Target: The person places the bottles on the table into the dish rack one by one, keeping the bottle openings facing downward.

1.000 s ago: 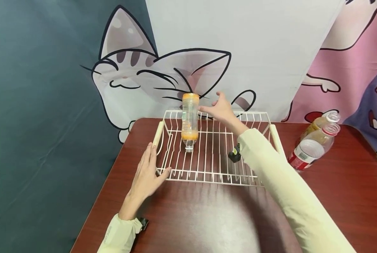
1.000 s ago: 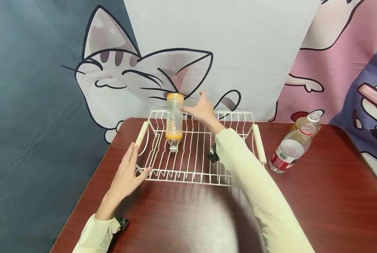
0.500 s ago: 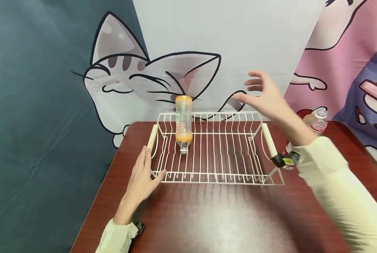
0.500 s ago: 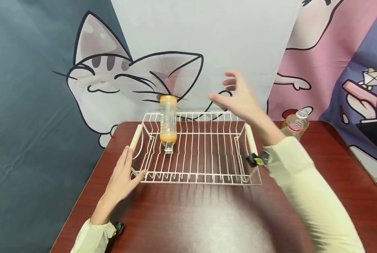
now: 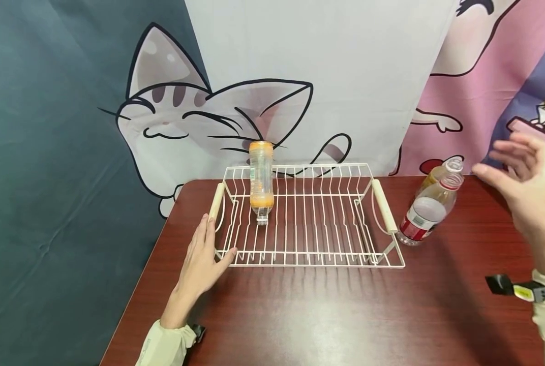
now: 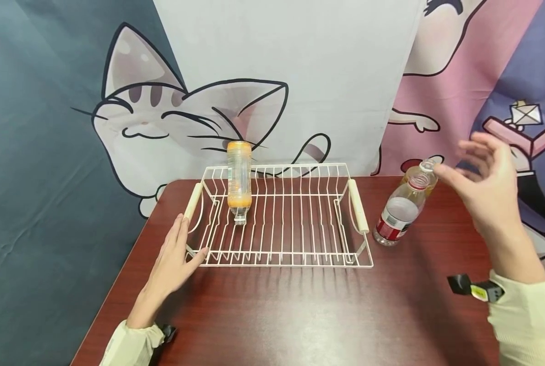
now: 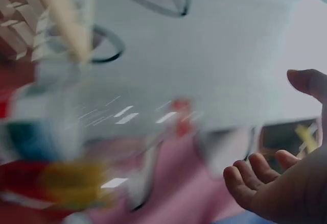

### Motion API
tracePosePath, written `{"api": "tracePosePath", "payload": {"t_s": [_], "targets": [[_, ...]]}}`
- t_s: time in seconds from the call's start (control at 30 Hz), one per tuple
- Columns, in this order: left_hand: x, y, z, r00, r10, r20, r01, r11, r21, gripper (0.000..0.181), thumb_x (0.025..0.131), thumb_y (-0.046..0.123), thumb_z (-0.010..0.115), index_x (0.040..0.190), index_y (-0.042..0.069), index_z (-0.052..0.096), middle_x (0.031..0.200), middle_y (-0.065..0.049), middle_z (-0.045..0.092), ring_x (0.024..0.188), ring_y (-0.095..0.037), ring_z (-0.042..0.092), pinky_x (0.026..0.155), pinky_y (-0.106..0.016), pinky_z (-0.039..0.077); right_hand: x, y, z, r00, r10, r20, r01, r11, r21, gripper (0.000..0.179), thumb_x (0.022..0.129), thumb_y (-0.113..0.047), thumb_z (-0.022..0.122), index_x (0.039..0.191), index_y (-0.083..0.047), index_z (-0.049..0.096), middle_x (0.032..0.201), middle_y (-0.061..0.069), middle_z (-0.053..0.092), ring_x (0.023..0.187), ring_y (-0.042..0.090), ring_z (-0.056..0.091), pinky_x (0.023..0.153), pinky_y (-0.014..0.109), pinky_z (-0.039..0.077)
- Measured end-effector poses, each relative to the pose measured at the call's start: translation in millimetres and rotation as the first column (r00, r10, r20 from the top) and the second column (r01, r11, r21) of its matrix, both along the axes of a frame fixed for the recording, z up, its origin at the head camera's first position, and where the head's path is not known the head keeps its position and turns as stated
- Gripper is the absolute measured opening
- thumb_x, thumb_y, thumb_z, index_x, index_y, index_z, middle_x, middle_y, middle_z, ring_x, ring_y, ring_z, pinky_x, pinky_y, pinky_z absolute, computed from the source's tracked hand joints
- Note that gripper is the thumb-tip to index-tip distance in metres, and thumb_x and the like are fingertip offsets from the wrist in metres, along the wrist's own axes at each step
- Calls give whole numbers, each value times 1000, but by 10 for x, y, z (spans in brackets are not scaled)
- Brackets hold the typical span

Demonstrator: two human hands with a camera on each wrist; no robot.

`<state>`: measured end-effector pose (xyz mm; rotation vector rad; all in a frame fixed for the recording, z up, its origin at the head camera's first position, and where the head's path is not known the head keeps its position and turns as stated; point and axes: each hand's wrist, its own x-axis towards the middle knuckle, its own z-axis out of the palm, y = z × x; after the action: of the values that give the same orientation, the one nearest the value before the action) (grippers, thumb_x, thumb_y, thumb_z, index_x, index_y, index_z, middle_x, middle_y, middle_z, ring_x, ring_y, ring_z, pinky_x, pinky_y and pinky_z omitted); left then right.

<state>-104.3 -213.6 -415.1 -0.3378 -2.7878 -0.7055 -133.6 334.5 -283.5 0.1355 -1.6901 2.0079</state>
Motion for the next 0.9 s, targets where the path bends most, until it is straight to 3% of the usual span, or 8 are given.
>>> {"api": "tracePosePath", "payload": {"t_s": [0.07, 0.23, 0.33, 0.4, 0.6, 0.9], "targets": [[-2, -2, 1, 1000, -1, 1, 1, 1000, 0, 92, 90, 41, 66, 153, -8, 20, 162, -20, 12, 146, -40, 18, 111, -59, 22, 73, 106, -234, 1000, 16, -2, -16, 1000, -26, 70, 76, 30, 60, 135, -6, 45, 120, 7, 55, 108, 12, 57, 85, 11, 46], [-9, -14, -2, 1000, 4, 28, -4, 1000, -5, 93, 91, 42, 66, 154, -7, 18, 162, -20, 10, 146, -41, 17, 112, -59, 20, 185, 210, -777, 997, 37, 72, -40, 998, 45, 71, 78, 27, 60, 135, -11, 42, 123, 1, 52, 109, 7, 55, 85, 9, 45], [-15, -17, -5, 999, 5, 36, -5, 1000, -4, 93, 91, 42, 66, 154, -7, 18, 162, -20, 10, 146, -41, 17, 112, -59, 20, 201, 192, -1028, 993, 19, 113, -34, 991, 132, 74, 78, 24, 63, 136, -14, 41, 125, -1, 51, 111, 6, 53, 85, 8, 43], [-17, -16, -9, 999, 3, 38, -3, 1000, -1, 93, 91, 42, 66, 154, -7, 18, 162, -20, 10, 146, -41, 17, 112, -58, 20, 197, 159, -1161, 990, -20, 142, -15, 969, 245, 76, 78, 21, 66, 139, -16, 39, 124, -4, 49, 111, 5, 51, 85, 8, 42], [-23, -32, -3, 999, -1, 39, 1, 1000, -2, 93, 91, 42, 66, 154, -7, 18, 162, -21, 10, 146, -41, 17, 112, -59, 20, 113, 18, -1427, 968, -152, 202, 25, 852, 523, 83, 78, 8, 76, 145, -14, 32, 121, -10, 44, 104, 1, 51, 83, 8, 42], [-15, -29, -8, 999, 0, 37, 0, 1000, 7, 93, 91, 42, 66, 154, -7, 18, 162, -21, 10, 145, -43, 17, 112, -59, 19, 26, -90, -1533, 926, -280, 255, 77, 798, 598, 90, 77, -10, 84, 148, -4, 28, 119, -1, 44, 88, -1, 51, 74, 9, 41]]}}
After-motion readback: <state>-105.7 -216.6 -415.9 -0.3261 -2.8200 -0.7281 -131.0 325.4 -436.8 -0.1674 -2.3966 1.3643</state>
